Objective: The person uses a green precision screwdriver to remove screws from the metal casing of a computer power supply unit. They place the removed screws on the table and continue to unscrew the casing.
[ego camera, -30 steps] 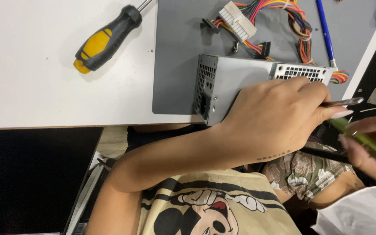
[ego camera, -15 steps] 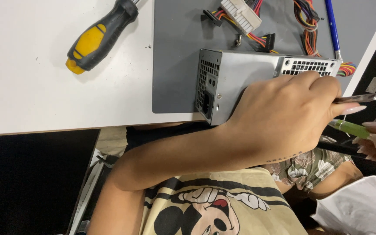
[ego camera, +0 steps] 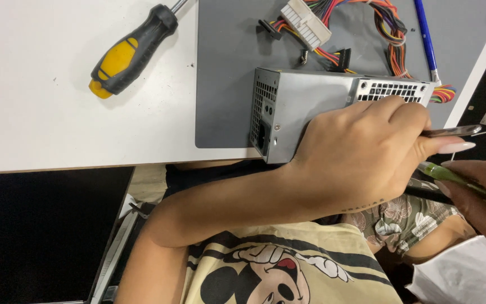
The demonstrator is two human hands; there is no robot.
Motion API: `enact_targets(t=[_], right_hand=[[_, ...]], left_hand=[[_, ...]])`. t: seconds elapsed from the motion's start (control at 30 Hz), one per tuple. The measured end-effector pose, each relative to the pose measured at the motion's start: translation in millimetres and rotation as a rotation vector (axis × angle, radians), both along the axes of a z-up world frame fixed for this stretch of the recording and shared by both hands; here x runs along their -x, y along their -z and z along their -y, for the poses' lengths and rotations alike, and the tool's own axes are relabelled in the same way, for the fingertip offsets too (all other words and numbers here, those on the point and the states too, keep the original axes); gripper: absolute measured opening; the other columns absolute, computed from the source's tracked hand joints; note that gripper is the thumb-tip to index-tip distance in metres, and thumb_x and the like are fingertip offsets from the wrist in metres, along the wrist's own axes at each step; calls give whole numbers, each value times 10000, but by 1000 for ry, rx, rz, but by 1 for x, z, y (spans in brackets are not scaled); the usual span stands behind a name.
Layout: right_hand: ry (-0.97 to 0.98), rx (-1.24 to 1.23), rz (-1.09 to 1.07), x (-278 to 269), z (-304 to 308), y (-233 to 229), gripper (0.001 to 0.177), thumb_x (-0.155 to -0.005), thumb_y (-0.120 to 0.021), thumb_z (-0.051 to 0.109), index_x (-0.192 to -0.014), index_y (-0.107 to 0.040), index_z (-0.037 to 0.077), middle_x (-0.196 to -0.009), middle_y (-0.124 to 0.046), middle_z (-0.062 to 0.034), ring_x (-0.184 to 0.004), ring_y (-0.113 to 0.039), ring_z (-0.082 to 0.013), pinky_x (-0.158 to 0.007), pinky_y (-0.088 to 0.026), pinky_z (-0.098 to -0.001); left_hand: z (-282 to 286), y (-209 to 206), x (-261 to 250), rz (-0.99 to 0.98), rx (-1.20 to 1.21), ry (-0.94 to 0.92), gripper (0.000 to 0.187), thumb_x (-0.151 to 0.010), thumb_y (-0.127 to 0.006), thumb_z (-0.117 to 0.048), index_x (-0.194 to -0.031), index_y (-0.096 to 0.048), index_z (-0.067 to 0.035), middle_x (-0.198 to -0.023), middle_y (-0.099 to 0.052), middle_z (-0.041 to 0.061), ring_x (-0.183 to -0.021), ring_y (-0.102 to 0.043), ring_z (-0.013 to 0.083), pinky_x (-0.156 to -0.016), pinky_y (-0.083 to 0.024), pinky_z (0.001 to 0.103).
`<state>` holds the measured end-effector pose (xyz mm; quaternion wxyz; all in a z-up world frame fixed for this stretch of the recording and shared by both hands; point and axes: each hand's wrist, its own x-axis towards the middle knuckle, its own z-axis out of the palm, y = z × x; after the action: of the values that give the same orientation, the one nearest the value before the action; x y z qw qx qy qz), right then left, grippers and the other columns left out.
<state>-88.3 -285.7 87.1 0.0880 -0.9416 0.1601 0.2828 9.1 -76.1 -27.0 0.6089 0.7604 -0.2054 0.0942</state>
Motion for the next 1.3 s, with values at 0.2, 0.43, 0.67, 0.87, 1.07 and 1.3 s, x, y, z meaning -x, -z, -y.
enact_targets(t=[0.2, 0.43, 0.67, 0.87, 1.07, 1.3], right_hand=[[-441, 84, 31, -8, 0, 12, 153, -1012, -669, 150, -1145, -726, 99, -678, -509, -120, -594, -561, -298, -614, -434, -414], [-1145, 677, 90, 5, -39, -3, 267, -1134, -587, 7, -1348, -746, 14, -764, -356, -41, -609, -418, -232, -620, -328, -365], [-672, 489, -21, 12, -14, 8, 195, -1116, -629, 276, -1263, -691, 164, -707, -482, -68, -581, -543, -279, -610, -438, -381], [360, -72, -50, -25, -40, 4, 212, -1040, -621, 94, -1020, -769, -56, -830, -724, -186, -803, -563, -204, -719, -476, -350], [619, -63, -124, -30, -32, -1, 335, -1075, -629, 211, -1071, -852, -38, -564, -381, -155, -502, -258, -204, -459, -169, -355], [-180, 177, 10, -17, -41, -13, 200, -979, -721, 231, -1149, -711, 127, -687, -701, -113, -523, -627, -247, -559, -462, -358]], left_hand=[[0, 2, 4, 23, -13, 11, 399, -1029, -603, -418, -824, -643, -78, -717, -555, 37, -567, -551, 226, -452, -328, 372], [5, 3, 7, -23, -48, 29, 406, -1036, -590, -420, -779, -590, -106, -713, -545, 23, -621, -568, 212, -510, -373, 380], [5, 1, 8, -74, -56, 91, 409, -1025, -586, -435, -803, -602, -92, -714, -558, 33, -635, -580, 228, -516, -384, 382], [3, 1, 4, -63, -55, 118, 427, -1028, -567, -435, -807, -625, -75, -700, -576, 48, -589, -563, 224, -465, -373, 394], [1, -1, -1, -106, -35, 175, 416, -1039, -521, -388, -805, -618, -57, -688, -596, 65, -580, -585, 256, -444, -384, 436], [4, 2, -7, -207, -34, 258, 356, -1033, -509, -359, -868, -657, -81, -767, -681, 58, -676, -674, 303, -524, -451, 473]])
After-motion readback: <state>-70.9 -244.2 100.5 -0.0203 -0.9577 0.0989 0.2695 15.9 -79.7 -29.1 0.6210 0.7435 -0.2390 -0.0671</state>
